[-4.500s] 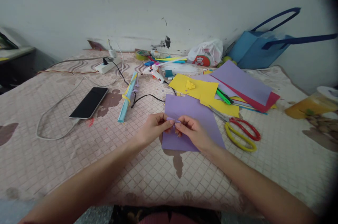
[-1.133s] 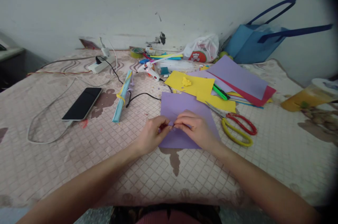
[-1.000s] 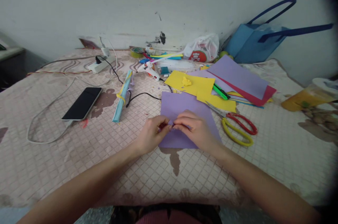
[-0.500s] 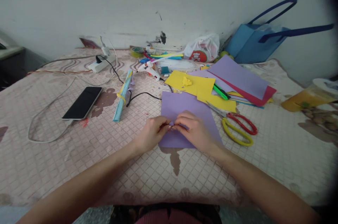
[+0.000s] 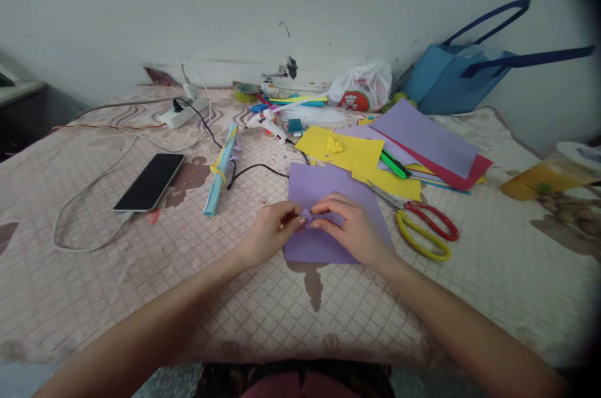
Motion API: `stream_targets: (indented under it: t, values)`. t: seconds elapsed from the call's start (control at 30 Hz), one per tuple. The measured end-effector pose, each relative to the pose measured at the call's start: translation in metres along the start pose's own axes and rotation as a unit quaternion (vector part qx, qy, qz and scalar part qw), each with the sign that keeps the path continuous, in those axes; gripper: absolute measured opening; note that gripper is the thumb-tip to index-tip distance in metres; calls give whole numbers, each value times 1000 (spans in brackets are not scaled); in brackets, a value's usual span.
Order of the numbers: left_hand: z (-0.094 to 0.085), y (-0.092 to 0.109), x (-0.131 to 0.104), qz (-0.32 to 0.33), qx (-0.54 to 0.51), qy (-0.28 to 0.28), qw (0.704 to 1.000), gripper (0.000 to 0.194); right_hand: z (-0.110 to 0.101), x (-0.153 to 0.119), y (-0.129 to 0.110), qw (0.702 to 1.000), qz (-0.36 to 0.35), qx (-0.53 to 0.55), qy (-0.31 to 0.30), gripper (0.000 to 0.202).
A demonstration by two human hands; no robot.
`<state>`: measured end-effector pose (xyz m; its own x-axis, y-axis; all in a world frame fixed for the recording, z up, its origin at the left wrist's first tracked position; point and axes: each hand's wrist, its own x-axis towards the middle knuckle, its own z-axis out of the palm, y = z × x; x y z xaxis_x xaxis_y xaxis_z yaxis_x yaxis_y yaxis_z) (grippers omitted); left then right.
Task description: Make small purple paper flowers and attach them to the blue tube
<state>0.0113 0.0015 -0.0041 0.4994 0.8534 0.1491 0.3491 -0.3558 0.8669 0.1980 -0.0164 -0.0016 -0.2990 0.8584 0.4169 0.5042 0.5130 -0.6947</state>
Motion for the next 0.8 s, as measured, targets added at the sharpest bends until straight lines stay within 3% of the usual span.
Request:
stream_targets:
  t: [0.23,0.5,0.8]
  values:
    - [1,-1,-1,-1,18,22,1000,15,5,-2,-1,999,-4,-25,30,3]
    - [3,-5,-3,13,28,-9,999,12,-1,0,-4,999,-2,-4,-54,13]
    - [2,-5,-2,-27,-35,-52,998,15,-1,0,-2,996,-7,29,-89,13]
